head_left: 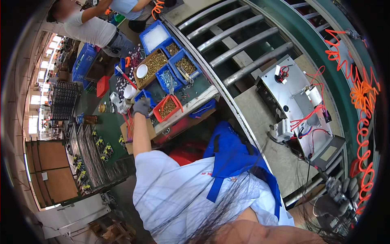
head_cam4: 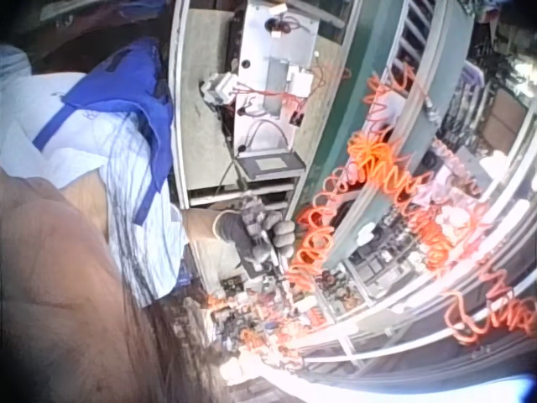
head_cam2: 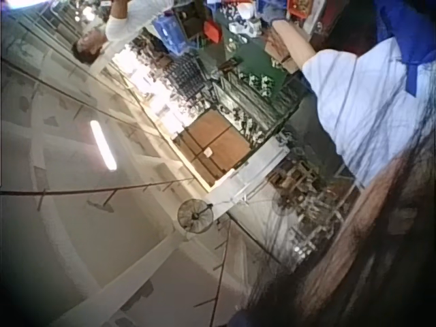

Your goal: Assembling and testing electronic components on a factory production line.

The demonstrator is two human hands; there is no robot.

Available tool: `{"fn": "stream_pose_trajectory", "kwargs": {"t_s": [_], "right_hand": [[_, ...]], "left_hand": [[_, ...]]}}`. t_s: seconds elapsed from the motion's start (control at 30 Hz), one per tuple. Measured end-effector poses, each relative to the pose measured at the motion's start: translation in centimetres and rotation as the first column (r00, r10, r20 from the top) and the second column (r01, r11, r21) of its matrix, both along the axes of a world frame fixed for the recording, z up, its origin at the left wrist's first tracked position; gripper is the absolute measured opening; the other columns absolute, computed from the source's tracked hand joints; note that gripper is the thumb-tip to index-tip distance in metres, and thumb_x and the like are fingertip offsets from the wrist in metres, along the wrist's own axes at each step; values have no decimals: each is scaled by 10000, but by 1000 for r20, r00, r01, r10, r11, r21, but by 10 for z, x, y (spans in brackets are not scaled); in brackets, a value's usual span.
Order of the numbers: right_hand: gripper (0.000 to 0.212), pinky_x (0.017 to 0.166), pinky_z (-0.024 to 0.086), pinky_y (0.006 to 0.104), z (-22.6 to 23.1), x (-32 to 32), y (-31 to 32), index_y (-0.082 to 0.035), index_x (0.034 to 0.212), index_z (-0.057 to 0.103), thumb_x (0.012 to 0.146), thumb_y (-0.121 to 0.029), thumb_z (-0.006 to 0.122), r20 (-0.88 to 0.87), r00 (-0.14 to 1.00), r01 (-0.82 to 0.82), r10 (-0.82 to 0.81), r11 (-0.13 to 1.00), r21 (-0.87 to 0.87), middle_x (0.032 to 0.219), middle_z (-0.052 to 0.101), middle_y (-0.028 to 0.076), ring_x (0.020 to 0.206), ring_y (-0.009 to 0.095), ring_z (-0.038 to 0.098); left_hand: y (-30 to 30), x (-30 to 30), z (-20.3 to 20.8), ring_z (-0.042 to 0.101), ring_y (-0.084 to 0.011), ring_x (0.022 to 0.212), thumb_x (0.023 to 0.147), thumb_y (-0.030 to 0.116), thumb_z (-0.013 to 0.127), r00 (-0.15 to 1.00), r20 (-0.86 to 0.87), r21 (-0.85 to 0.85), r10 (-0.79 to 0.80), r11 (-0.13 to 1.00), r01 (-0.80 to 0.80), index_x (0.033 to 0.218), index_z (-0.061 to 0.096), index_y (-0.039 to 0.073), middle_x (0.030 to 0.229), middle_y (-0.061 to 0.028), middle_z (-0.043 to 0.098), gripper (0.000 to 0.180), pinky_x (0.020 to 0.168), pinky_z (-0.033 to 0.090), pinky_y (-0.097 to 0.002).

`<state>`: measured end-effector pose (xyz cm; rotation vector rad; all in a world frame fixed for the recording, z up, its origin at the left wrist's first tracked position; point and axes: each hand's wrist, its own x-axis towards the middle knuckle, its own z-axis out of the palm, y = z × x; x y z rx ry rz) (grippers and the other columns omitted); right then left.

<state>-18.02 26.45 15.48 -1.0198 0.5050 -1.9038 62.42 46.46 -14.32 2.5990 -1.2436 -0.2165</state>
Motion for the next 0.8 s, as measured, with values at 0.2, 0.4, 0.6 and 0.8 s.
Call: {"fn": "stream_pose_trajectory", "kwargs": {"t_s": [0.2,0.4,0.6,0.8], "right_hand": [[274,594,249,280,-11,42,-22,-133,782,362,684,-198,610,-35,997,57,-63,987,-150,774,274,-5,708,161,265],[292,521,244,249,-15,64,-21,-148,734,275,608,-161,539,86,994,93,-74,963,-253,723,258,-12,679,144,264],[322,501,248,245,-18,46,0,-160,732,253,596,-164,544,113,984,156,-139,974,-161,723,262,-6,655,133,284],[358,507,234,246,-15,32,4,-155,721,248,633,-190,594,58,956,292,-286,931,-221,727,260,0,658,143,276]], "left_hand": [[-143,-213,126,645,-187,861,879,129,602,247,-832,-530,-496,842,-97,1033,637,-18,984,-111,675,216,754,516,-298],[-209,-404,177,658,-189,914,897,133,577,-243,-891,-424,-384,895,138,1166,566,-64,1070,-166,638,333,770,568,-293],[-223,-502,201,672,-161,638,953,147,504,-245,-937,-339,-251,824,453,1155,559,-46,862,-154,678,286,481,519,-230],[-216,-549,184,685,-210,632,947,177,533,-350,-891,-409,-288,843,349,1177,496,-24,856,-175,677,308,476,520,-260]]}}
